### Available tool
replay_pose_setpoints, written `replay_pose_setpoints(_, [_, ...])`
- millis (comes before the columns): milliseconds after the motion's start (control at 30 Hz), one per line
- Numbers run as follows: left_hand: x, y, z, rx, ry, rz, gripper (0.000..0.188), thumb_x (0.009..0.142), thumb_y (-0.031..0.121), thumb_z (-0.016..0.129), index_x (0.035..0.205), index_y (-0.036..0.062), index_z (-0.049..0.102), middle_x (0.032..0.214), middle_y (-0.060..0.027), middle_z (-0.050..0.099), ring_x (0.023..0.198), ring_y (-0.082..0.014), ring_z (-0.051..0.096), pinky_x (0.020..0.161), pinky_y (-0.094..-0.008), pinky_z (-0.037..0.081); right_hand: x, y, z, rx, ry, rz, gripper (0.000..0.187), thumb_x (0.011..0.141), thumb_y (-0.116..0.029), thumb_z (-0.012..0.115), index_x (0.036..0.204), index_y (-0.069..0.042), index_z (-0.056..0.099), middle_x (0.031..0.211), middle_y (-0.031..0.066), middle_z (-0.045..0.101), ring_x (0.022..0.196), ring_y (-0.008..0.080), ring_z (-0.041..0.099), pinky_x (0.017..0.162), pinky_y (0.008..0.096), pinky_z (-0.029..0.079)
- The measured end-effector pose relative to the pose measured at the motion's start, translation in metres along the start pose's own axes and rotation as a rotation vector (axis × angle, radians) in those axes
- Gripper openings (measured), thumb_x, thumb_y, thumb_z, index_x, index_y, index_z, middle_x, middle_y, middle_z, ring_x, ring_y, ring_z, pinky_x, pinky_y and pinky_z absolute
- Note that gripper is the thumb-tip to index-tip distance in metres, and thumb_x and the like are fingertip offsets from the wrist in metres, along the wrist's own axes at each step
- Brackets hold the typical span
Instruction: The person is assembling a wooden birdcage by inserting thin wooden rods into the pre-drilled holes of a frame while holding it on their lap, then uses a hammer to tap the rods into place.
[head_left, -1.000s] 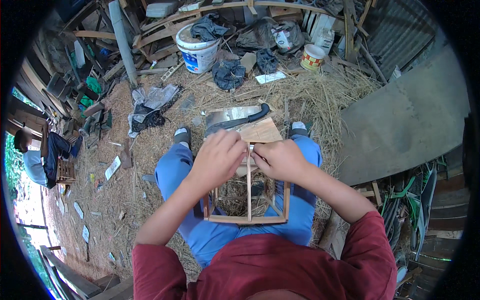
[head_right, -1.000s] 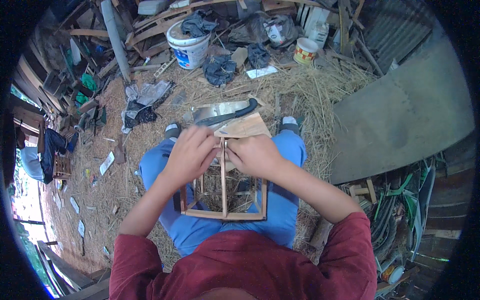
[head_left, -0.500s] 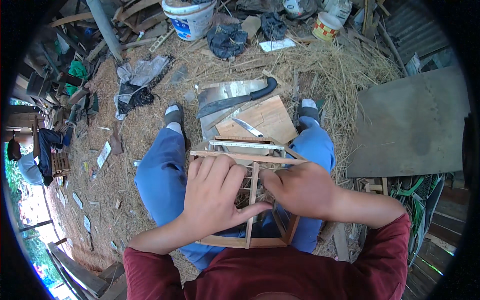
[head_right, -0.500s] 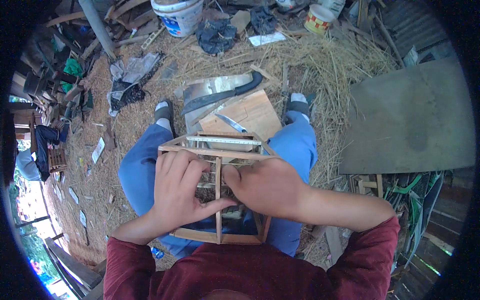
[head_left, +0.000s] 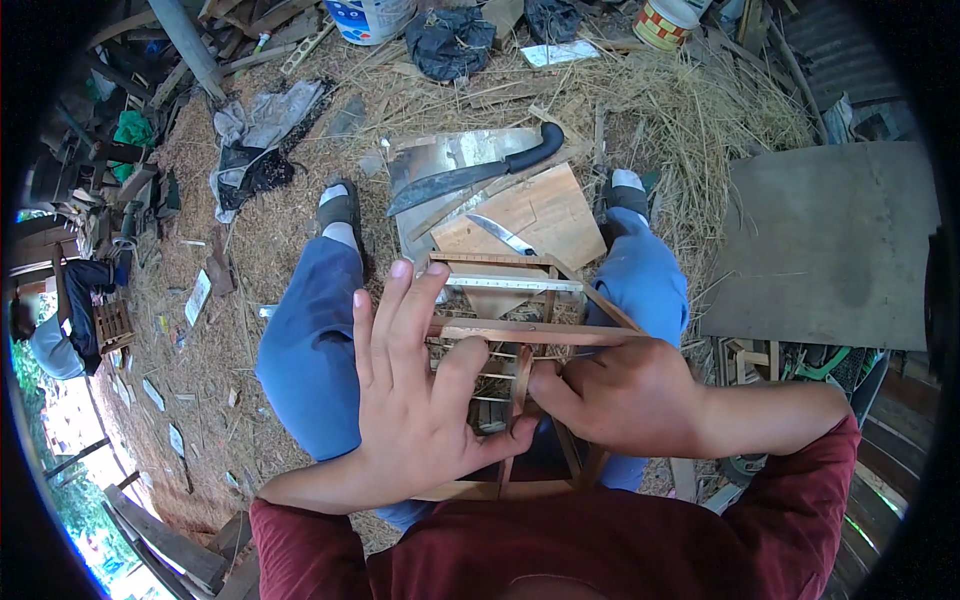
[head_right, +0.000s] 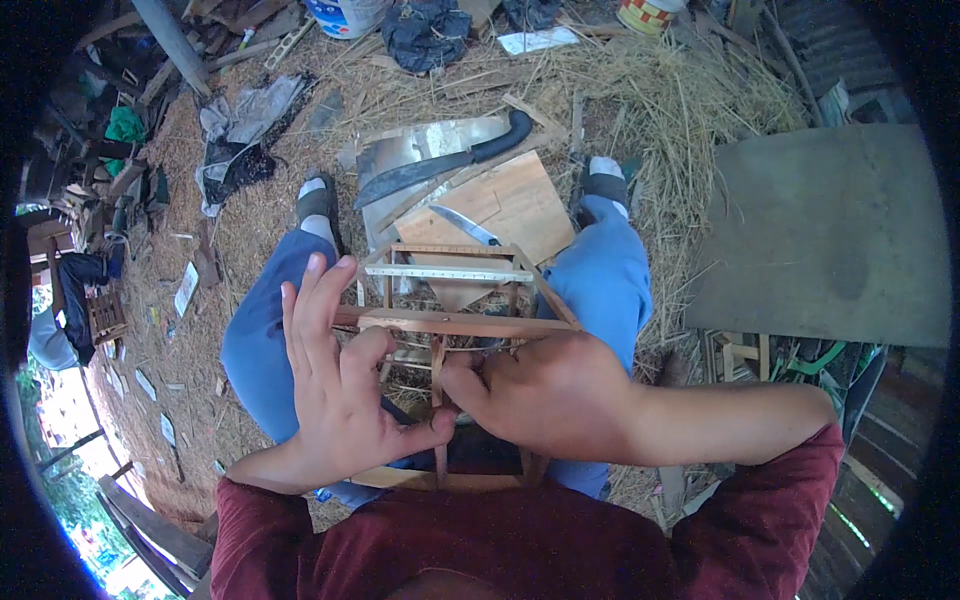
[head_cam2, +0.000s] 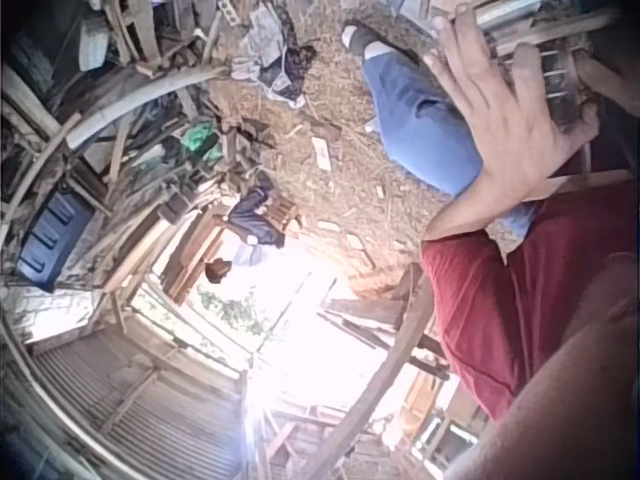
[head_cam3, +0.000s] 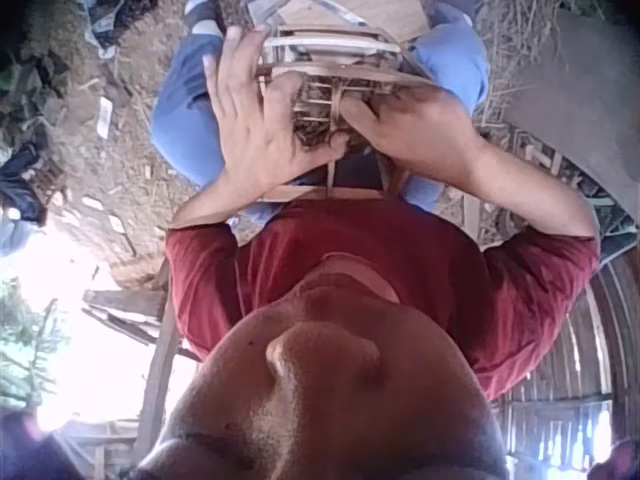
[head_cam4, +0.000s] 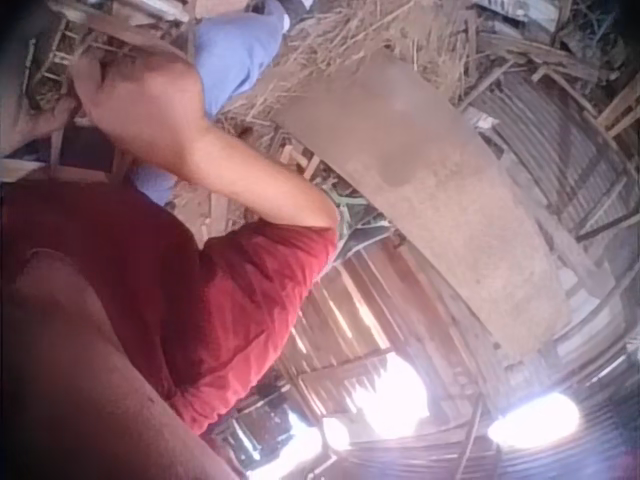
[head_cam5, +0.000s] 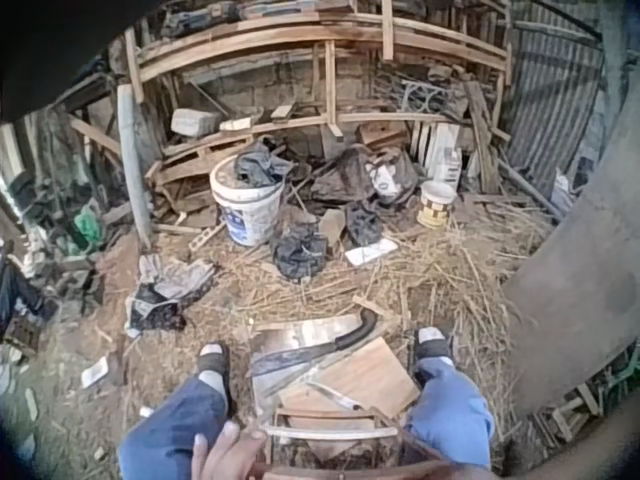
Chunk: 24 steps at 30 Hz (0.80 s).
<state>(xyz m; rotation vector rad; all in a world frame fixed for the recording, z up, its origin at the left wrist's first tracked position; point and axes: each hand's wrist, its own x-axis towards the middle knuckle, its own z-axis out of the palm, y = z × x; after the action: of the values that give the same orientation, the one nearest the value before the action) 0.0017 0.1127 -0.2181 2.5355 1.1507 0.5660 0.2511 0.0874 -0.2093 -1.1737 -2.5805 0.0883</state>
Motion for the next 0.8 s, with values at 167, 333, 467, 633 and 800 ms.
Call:
replay_pose_setpoints(167, [-0.001, 0.0, -0.001, 0.029, -0.017, 0.03, 0.071, 0.071, 0.053, 0.095, 0.113, 0.0077, 0.061, 0.161, -0.0314, 0.044, 0.154, -0.0615, 0.04, 0.126, -0.0803, 0.02, -0.009, -0.002, 0.005, -0.032, -0.073, -0.021, 0.017, 0.085, -0.018, 0.072, 0.101, -0.012, 0.071, 0.068, -0.0011, 0.067, 0.066, 0.0168, 0.074, 0.064, 0.0384, 0.062])
replay_pose_setpoints(333, [0.004, 0.002, -0.001, 0.034, 0.002, 0.051, 0.055, 0.071, 0.048, 0.092, 0.095, 0.0082, 0.063, 0.158, -0.0246, 0.051, 0.153, -0.0531, 0.046, 0.13, -0.0747, 0.016, -0.002, -0.019, -0.009, 0.074, -0.275, 0.099, 0.022, 0.09, -0.015, 0.069, 0.11, -0.007, 0.069, 0.069, 0.0048, 0.07, 0.074, 0.0232, 0.078, 0.06, 0.0407, 0.06])
replay_pose_setpoints(467, [0.003, 0.004, 0.0, 0.026, 0.03, 0.039, 0.054, 0.068, 0.042, 0.091, 0.096, 0.0085, 0.061, 0.15, -0.019, 0.06, 0.149, -0.0431, 0.053, 0.132, -0.0692, 0.017, 0.002, -0.047, 0.005, 0.231, -0.068, 0.401, 0.014, 0.09, -0.014, 0.073, 0.099, -0.005, 0.068, 0.071, 0.0152, 0.07, 0.07, 0.0369, 0.076, 0.064, 0.0514, 0.059])
replay_pose_setpoints(633, [-0.004, 0.001, 0.004, 0.028, 0.067, 0.074, 0.054, 0.072, 0.042, 0.091, 0.097, 0.0085, 0.056, 0.148, -0.0187, 0.061, 0.149, -0.043, 0.053, 0.132, -0.0722, 0.016, -0.003, -0.049, 0.013, 0.382, 0.069, 0.549, 0.019, 0.103, -0.02, 0.069, 0.091, -0.006, 0.069, 0.075, 0.0189, 0.072, 0.071, 0.0408, 0.074, 0.065, 0.0535, 0.058])
replay_pose_setpoints(800, [-0.013, 0.0, 0.008, 0.01, 0.107, 0.086, 0.057, 0.075, 0.046, 0.091, 0.1, 0.0077, 0.056, 0.147, -0.0183, 0.061, 0.15, -0.0425, 0.053, 0.132, -0.0732, 0.015, -0.012, -0.036, 0.017, 0.322, 0.042, 0.39, 0.015, 0.105, -0.023, 0.067, 0.101, -0.008, 0.07, 0.073, 0.0175, 0.072, 0.07, 0.0409, 0.074, 0.064, 0.0543, 0.057])
